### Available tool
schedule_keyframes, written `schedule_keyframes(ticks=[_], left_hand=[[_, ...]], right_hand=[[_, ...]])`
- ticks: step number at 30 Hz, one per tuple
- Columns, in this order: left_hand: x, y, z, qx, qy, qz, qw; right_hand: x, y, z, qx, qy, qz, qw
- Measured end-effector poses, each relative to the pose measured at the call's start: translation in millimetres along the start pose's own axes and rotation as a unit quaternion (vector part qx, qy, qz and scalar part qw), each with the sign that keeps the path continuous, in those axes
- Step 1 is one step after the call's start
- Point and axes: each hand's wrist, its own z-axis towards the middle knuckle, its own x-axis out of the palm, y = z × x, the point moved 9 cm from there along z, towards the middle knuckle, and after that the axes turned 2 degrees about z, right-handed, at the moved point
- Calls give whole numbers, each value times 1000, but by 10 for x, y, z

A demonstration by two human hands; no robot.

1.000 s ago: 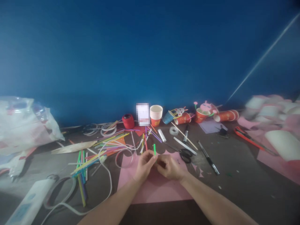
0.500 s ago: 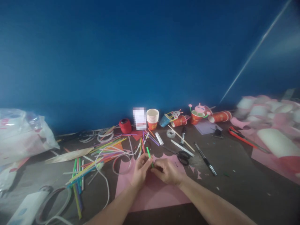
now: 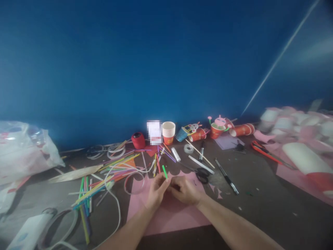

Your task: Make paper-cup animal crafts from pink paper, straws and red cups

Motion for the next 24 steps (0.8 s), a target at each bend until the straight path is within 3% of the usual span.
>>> schedule_keyframes(ticks=[7,12,18,24], left_hand=[[29,-64,2,3,-20,6,1000],[-19,69,-15,-31,-38,2,999],[-59,178,-22,-49,-55,-8,997],[-28,-6,-1,-22,-62,12,998]], right_hand=[[-30,14,-10,-16,-20,15,1000],[-54,30,-20,-31,-13,21,999],[-279,61,-56,1,-105,20,994],[-61,109,-34,-14,-14,15,1000]])
